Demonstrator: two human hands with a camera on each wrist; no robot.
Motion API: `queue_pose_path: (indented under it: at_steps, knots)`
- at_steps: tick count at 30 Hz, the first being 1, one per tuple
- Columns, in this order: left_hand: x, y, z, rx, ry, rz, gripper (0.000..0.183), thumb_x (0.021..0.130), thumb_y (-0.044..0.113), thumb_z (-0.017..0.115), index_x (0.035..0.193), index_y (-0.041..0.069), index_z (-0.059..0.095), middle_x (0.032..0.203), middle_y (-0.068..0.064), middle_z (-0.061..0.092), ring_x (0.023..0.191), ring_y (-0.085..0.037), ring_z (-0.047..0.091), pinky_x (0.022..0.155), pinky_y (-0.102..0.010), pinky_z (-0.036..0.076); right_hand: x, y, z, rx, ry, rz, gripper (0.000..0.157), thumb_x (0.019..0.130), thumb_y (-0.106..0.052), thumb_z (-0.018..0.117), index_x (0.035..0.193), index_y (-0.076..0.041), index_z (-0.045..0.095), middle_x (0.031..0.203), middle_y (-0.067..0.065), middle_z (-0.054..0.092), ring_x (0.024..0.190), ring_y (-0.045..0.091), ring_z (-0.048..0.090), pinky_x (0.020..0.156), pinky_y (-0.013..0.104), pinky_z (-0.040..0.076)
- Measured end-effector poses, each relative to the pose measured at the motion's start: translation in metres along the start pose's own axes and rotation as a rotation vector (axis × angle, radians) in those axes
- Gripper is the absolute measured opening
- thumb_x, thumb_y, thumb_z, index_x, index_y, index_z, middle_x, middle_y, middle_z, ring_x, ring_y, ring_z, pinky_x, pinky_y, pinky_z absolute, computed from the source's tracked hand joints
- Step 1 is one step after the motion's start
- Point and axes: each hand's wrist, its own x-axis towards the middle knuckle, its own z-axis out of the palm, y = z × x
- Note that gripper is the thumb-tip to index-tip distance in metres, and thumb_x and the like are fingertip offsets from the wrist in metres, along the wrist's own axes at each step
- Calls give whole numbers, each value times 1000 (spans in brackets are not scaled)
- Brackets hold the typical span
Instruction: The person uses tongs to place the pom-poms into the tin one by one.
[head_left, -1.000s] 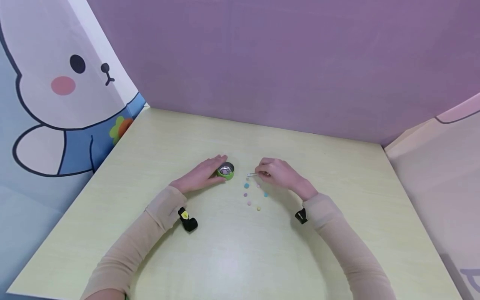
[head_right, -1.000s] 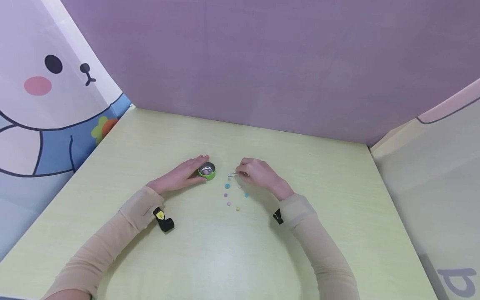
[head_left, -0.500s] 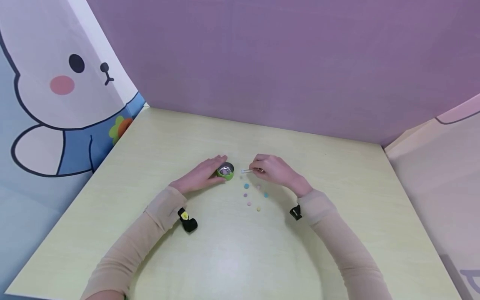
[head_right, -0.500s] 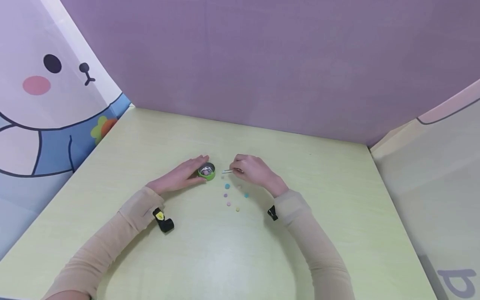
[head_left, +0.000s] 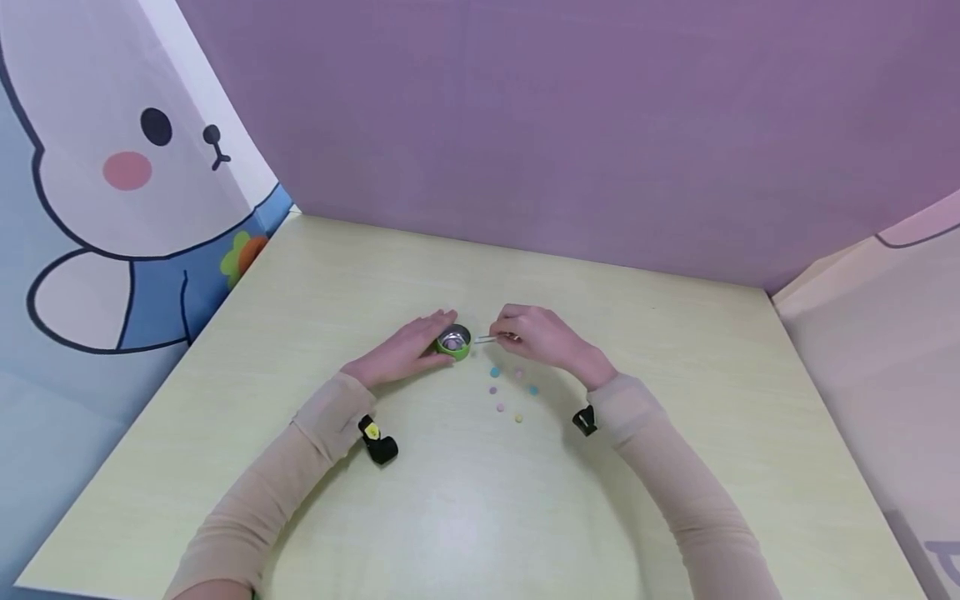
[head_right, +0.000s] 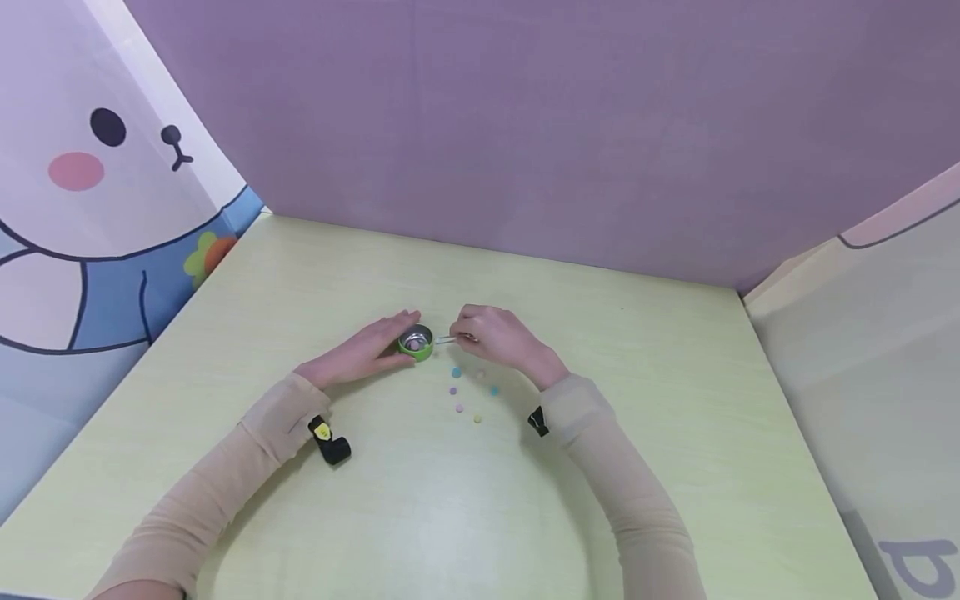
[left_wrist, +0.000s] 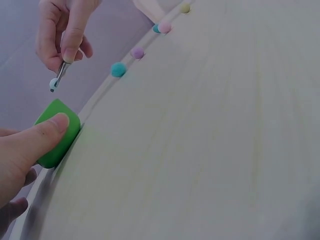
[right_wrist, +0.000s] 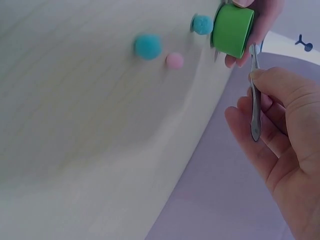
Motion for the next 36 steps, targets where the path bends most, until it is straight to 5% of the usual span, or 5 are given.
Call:
queue_pose_path:
  at_steps: [36]
  knots:
    - [-1, 2, 1, -23, -10, -8, 80, 97, 41, 61, 159, 11, 20, 165, -14, 24, 153, -31, 24, 127, -52, 19, 18, -8, 9, 18, -18, -37, 14, 89, -2, 68, 99, -5, 77, 94, 5, 72, 78, 13, 68, 69, 23, 59]
